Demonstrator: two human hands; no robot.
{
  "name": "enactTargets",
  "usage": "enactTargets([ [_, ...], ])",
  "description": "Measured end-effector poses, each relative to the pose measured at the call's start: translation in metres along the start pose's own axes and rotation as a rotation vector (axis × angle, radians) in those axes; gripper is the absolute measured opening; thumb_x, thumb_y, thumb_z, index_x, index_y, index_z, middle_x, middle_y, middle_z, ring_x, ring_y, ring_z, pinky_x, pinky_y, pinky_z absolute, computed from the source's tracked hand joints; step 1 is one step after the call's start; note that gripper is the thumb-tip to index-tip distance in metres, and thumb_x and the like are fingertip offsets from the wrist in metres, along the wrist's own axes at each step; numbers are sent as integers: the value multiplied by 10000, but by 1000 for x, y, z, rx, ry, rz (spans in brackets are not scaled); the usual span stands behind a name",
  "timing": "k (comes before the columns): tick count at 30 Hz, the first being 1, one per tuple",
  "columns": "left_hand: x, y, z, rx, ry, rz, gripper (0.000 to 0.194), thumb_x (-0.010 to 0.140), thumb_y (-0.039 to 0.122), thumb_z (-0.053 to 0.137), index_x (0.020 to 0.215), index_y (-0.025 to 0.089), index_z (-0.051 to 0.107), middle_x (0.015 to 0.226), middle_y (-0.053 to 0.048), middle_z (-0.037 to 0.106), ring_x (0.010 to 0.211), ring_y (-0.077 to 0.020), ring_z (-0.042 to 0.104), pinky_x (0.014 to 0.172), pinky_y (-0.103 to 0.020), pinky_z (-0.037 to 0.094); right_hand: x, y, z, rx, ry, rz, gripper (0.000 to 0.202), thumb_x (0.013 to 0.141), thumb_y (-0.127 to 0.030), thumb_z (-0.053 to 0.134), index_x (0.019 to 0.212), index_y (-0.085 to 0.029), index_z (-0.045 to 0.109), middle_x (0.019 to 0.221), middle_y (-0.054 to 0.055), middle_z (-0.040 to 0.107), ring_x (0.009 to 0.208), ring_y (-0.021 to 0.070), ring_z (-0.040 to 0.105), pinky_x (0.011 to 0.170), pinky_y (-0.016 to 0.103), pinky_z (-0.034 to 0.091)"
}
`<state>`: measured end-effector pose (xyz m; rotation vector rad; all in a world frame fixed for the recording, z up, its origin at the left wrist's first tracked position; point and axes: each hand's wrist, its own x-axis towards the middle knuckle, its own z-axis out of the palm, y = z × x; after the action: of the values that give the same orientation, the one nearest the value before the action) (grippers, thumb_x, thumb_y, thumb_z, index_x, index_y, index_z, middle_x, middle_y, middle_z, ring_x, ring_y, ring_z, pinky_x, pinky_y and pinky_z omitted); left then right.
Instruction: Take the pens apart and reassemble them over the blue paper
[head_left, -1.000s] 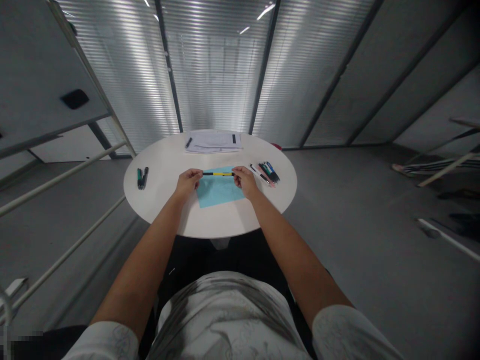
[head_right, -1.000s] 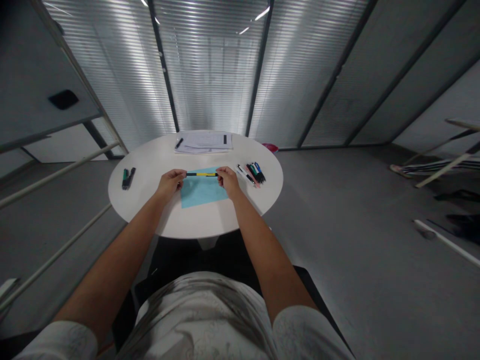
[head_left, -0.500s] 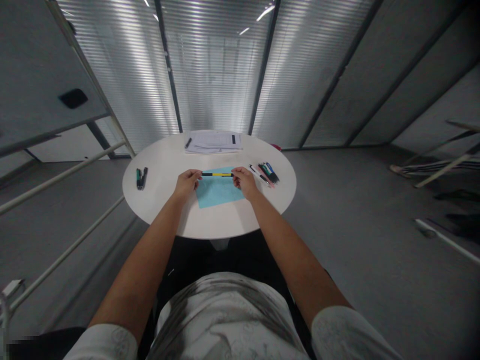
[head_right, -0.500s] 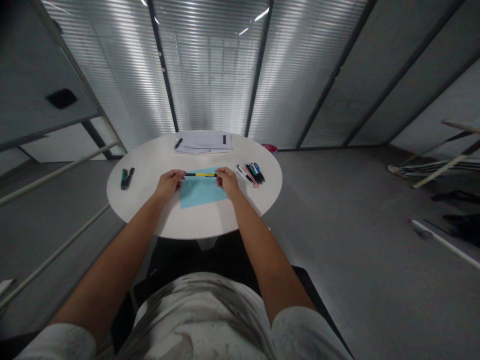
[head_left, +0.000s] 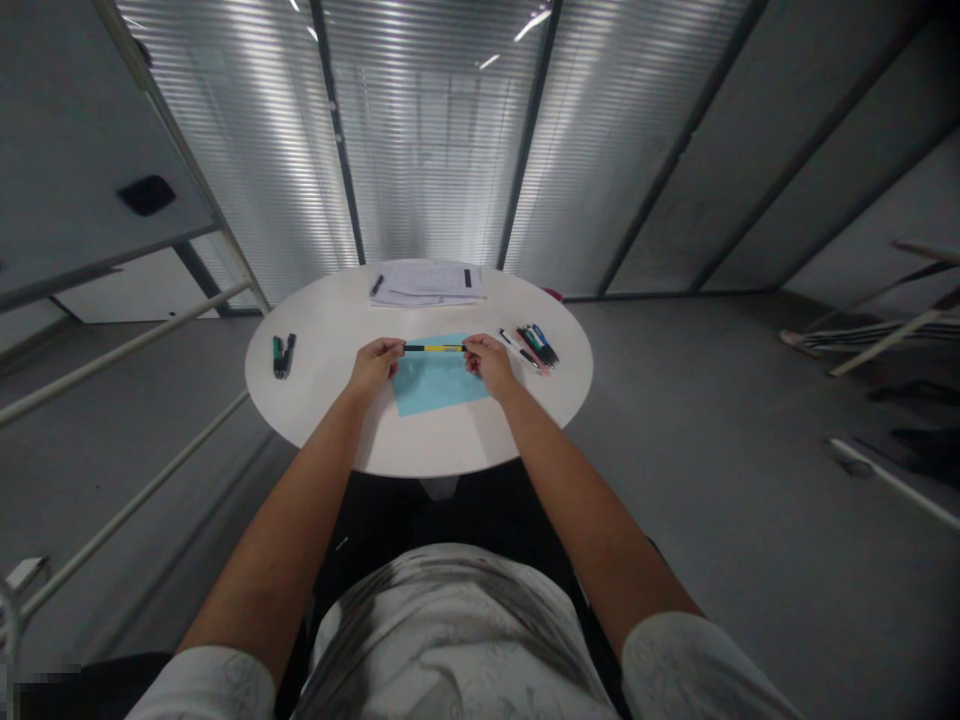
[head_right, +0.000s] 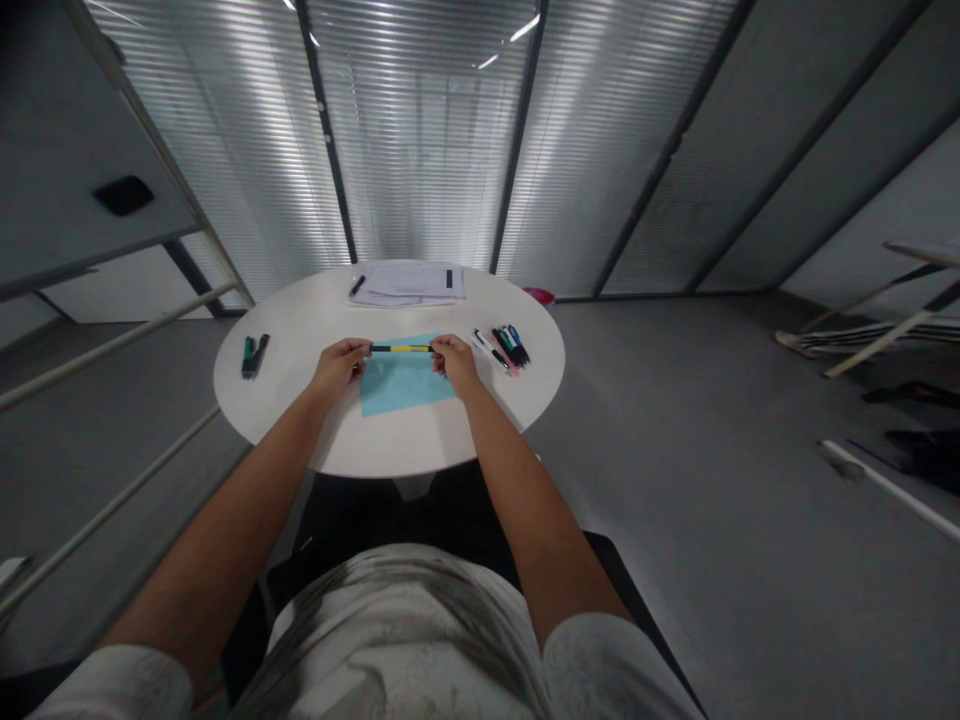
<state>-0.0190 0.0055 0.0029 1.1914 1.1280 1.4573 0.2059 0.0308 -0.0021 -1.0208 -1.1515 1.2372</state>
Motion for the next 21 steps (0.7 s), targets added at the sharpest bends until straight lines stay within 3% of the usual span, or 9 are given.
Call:
enactTargets([
  [14, 3, -3, 0, 55, 35, -4, 282, 691, 420, 706, 767, 153, 660, 660, -18, 585, 439, -61, 435, 405, -205, 314, 3, 4, -2, 5, -18, -18, 145, 694, -276, 618, 799, -186, 573, 593, -52, 573, 380, 65, 499, 353, 181, 296],
  [21, 4, -5, -1, 38, 15, 10, 276, 679, 401, 718, 785, 153, 659, 692, -18, 595, 447, -58, 441, 406, -203, 319, 1, 2, -1, -6, -5, -28, 163, 712, -321, 631, 789, -192, 567, 616, -50, 585, 385, 57, 500, 351, 176, 288],
])
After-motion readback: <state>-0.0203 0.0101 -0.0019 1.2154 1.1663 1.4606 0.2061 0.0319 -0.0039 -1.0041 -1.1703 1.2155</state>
